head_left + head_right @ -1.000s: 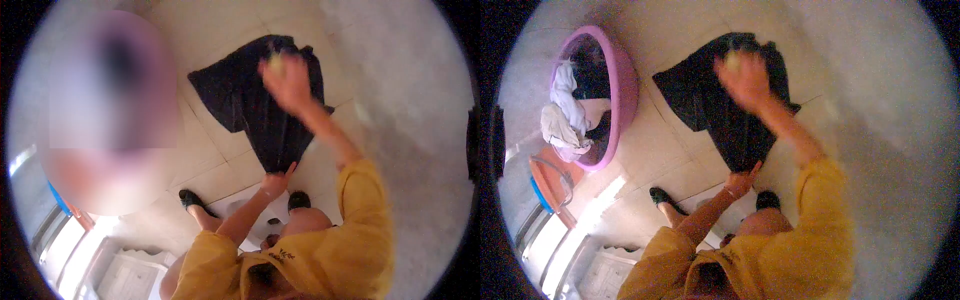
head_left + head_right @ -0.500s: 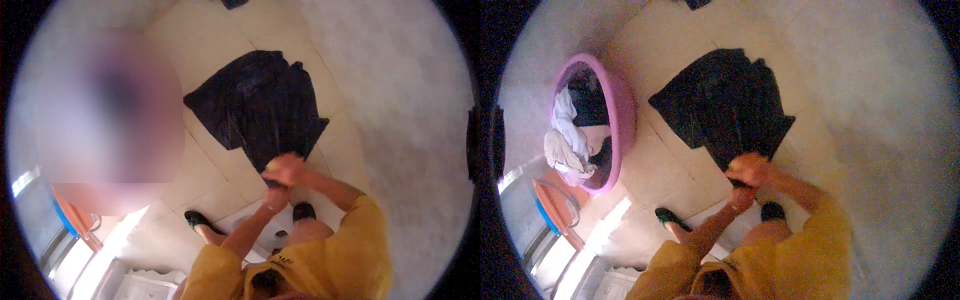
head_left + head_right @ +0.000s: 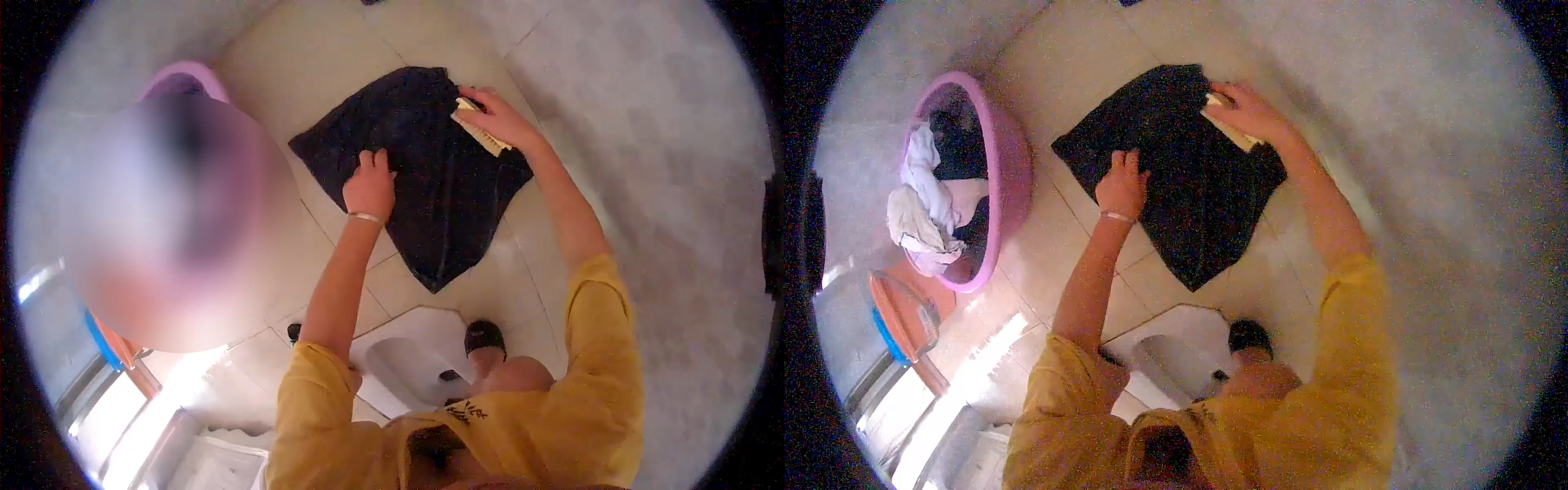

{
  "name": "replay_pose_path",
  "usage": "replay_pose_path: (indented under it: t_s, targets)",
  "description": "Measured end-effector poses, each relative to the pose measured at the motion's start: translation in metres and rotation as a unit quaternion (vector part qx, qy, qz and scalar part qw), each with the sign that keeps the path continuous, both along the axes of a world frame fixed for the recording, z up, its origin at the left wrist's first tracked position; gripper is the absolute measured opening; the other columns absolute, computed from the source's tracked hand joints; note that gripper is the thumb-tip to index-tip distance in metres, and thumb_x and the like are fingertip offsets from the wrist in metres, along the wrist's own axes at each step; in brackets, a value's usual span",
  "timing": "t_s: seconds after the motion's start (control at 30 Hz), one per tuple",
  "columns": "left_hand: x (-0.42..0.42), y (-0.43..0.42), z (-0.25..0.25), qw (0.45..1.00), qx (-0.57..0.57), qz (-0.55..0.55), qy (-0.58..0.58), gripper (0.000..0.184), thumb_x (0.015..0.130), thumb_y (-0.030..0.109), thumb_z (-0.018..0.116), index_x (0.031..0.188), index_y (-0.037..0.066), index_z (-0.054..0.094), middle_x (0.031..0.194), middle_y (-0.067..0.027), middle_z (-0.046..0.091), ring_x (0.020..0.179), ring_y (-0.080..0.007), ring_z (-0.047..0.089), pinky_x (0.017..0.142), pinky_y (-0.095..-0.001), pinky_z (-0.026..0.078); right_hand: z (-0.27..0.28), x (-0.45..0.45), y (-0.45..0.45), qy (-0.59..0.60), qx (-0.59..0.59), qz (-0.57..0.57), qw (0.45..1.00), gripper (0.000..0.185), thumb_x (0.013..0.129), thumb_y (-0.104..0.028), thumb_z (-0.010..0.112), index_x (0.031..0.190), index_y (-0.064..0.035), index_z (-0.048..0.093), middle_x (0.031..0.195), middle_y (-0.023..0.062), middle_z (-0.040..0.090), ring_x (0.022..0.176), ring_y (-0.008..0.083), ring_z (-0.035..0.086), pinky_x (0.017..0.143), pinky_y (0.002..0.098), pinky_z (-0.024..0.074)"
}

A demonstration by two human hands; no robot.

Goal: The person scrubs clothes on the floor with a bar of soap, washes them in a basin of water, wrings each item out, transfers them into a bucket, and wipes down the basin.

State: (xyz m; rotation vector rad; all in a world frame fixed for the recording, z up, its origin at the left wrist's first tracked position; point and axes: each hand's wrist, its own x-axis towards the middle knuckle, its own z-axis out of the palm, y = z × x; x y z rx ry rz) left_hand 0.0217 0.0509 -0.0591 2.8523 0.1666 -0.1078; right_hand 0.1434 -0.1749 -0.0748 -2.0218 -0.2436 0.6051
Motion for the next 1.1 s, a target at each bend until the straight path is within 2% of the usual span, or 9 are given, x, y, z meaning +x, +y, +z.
replay_pose_path:
  t_s: [0.2, 0.47, 0.6, 0.77, 0.83, 0.87, 0.97, 1.03, 1.1]
  targets:
    - [-0.027, 0.002, 0.057, 0.996, 0.002, -0.073, -0.049, 0.015, 0.065, 0.013, 0.062, 0.08, 0.009, 0.057, 0.086, -0.0063, 0.052, 0.08, -0.0272, 0.053, 0.063, -0.0389, 0.045, 0.073, -0.069, -0.048, 0.009, 0.22, -0.159, 0.962, 0.044, 0.077, -0.016, 0.057, 0.119, -0.0087, 0.045, 0.114, 0.0065, 0.048, 0.105, 0.0163, 0.044, 0.09, 0.0272, 0.034]
    - [-0.136, -0.061, 0.023, 0.935, -0.232, -0.259, -0.069, 0.015, 0.065, 0.007, 0.053, 0.08, 0.002, 0.054, 0.084, -0.0134, 0.054, 0.081, -0.0296, 0.051, 0.066, -0.0394, 0.041, 0.066, -0.16, -0.111, 0.097, -0.105, -0.143, 0.979, 0.044, 0.075, -0.015, 0.059, 0.117, -0.0084, 0.047, 0.114, 0.0109, 0.045, 0.103, 0.021, 0.045, 0.088, 0.0306, 0.0357]
    - [-0.149, -0.092, -0.021, 0.966, -0.105, -0.233, 0.029, 0.015, 0.066, 0.01, 0.05, 0.08, 0.005, 0.055, 0.075, -0.0064, 0.052, 0.072, -0.021, 0.052, 0.059, -0.0319, 0.041, 0.049, -0.15, -0.059, -0.22, -0.184, -0.045, 0.957, 0.044, 0.073, -0.018, 0.06, 0.114, -0.0091, 0.049, 0.107, 0.0197, 0.045, 0.093, 0.032, 0.045, 0.08, 0.0372, 0.0398]
    - [-0.181, -0.11, -0.041, 0.929, -0.007, -0.314, 0.193, 0.024, 0.066, 0.015, 0.051, 0.088, 0.005, 0.054, 0.074, -0.0067, 0.052, 0.069, -0.0199, 0.053, 0.054, -0.0321, 0.043, 0.011, -0.199, 0.023, -0.266, 0.091, 0.152, 0.948, 0.024, 0.07, -0.017, 0.059, 0.092, -0.0093, 0.06, 0.08, 0.0124, 0.053, 0.076, 0.032, 0.05, 0.068, 0.0429, 0.0404]
    - [-0.189, -0.118, -0.06, 0.92, -0.119, -0.276, 0.252, 0.026, 0.066, 0.015, 0.051, 0.091, 0.006, 0.051, 0.073, -0.0058, 0.053, 0.067, -0.0197, 0.054, 0.052, -0.0322, 0.044, -0.018, -0.158, 0.049, -0.371, -0.053, 0.132, 0.918, 0.012, 0.071, -0.018, 0.058, 0.081, -0.0102, 0.06, 0.077, 0.011, 0.054, 0.073, 0.0312, 0.051, 0.07, 0.0425, 0.0391]
    - [-0.176, -0.108, -0.061, 0.922, -0.109, -0.271, 0.255, 0.026, 0.066, 0.015, 0.051, 0.091, 0.006, 0.051, 0.073, -0.0058, 0.053, 0.067, -0.0197, 0.054, 0.052, -0.0322, 0.044, -0.008, -0.088, 0.07, -0.154, -0.13, 0.165, 0.965, 0.015, 0.074, -0.023, 0.056, 0.083, -0.012, 0.059, 0.078, 0.0141, 0.054, 0.075, 0.0319, 0.05, 0.068, 0.0443, 0.0383]
    - [-0.18, -0.111, -0.027, 0.942, -0.162, -0.259, 0.138, 0.02, 0.069, 0.015, 0.05, 0.087, 0.008, 0.049, 0.073, -0.0056, 0.054, 0.069, -0.0195, 0.055, 0.054, -0.0318, 0.046, -0.042, -0.004, 0.09, -0.416, -0.225, -0.031, 0.881, 0.022, 0.078, -0.031, 0.05, 0.095, -0.0174, 0.055, 0.081, 0.0163, 0.053, 0.078, 0.0346, 0.048, 0.065, 0.0448, 0.0359]
    - [-0.179, -0.115, -0.035, 0.946, -0.121, -0.26, 0.149, 0.022, 0.07, 0.016, 0.05, 0.09, 0.008, 0.048, 0.077, -0.0063, 0.054, 0.07, -0.0189, 0.055, 0.057, -0.0323, 0.046, 0.003, -0.008, 0.098, -0.388, -0.15, -0.079, 0.906, 0.027, 0.077, -0.032, 0.053, 0.085, -0.0056, 0.055, 0.082, 0.0174, 0.052, 0.076, 0.0349, 0.048, 0.065, 0.0438, 0.0361]
    - [-0.185, -0.119, -0.046, 0.937, -0.134, -0.275, 0.168, 0.024, 0.072, 0.017, 0.05, 0.093, 0.008, 0.048, 0.08, -0.0064, 0.055, 0.073, -0.0197, 0.055, 0.058, -0.0336, 0.046, 0.079, -0.08, 0.111, 0.003, -0.319, 0.172, 0.932, 0.031, 0.076, -0.028, 0.055, 0.084, 0.0021, 0.053, 0.087, 0.021, 0.053, 0.082, 0.0331, 0.048, 0.071, 0.0428, 0.0363]
